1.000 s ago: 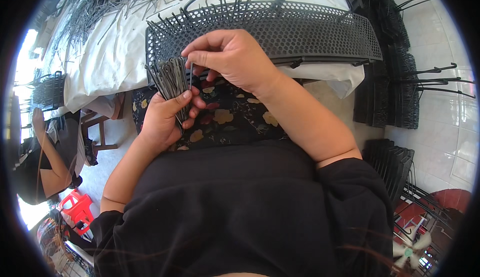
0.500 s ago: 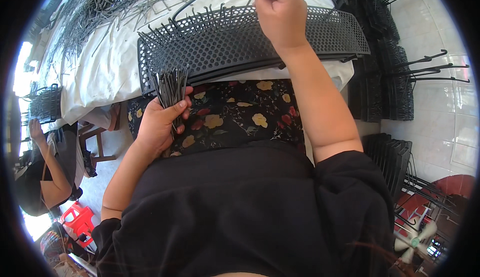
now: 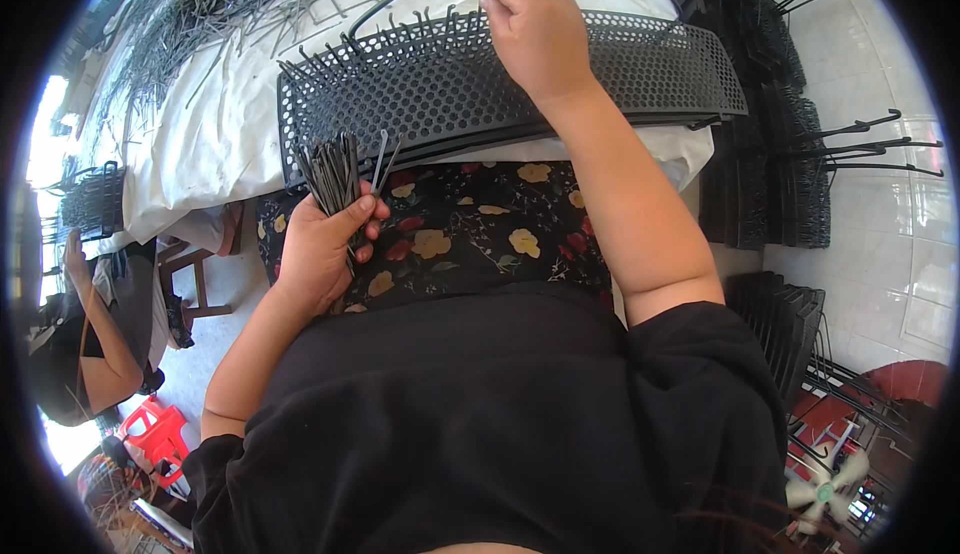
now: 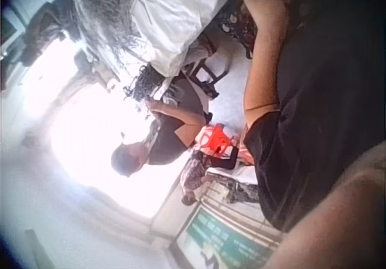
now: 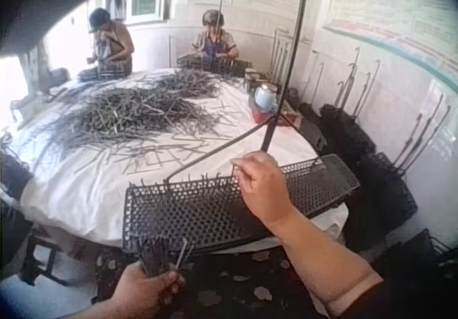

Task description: Manually inserting metal wires into a perforated plastic base to assemble bird deterrent spikes.

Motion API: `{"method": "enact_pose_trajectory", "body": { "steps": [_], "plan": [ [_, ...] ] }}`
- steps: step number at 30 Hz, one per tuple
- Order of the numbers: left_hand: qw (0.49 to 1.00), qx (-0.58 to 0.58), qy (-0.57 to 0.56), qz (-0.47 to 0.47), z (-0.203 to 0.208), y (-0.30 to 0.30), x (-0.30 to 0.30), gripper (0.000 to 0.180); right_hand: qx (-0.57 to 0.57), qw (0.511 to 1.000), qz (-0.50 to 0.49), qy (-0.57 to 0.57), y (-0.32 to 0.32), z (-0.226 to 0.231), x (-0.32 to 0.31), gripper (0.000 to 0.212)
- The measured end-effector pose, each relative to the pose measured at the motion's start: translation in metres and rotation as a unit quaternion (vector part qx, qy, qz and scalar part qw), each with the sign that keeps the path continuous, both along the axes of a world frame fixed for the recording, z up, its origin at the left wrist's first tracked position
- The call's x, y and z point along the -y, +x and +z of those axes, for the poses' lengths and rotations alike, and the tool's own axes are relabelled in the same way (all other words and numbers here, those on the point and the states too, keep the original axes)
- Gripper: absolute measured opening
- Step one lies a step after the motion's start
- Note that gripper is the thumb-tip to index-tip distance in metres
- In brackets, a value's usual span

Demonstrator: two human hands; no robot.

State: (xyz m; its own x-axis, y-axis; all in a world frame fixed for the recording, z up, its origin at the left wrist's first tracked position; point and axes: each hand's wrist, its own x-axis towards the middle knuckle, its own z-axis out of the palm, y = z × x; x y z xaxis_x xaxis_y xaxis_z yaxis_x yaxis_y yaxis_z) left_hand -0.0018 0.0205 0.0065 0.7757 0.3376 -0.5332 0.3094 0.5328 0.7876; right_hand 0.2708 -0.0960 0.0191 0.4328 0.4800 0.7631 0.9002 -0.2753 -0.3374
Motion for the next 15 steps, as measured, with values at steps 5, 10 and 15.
{"method": "enact_pose_trajectory", "body": {
  "steps": [5, 10, 15],
  "plan": [
    [0.999, 0.019, -0.027, -0.008, -0.001, 0.006, 0.003, 0.009, 0.042, 0.998, -0.014, -0.052, 0.001, -0.008, 0.006, 0.01],
    [0.996, 0.064, -0.054, 0.011, 0.002, 0.009, 0.007, 0.01, -0.215, 0.976, -0.019, 0.03, -0.025, 0.007, 0.013, 0.013],
    [0.993, 0.089, -0.079, 0.015, 0.016, 0.023, 0.015, 0.009, -0.686, 0.675, 0.263, -0.063, -0.081, 0.02, 0.023, 0.019]
  ]
}}
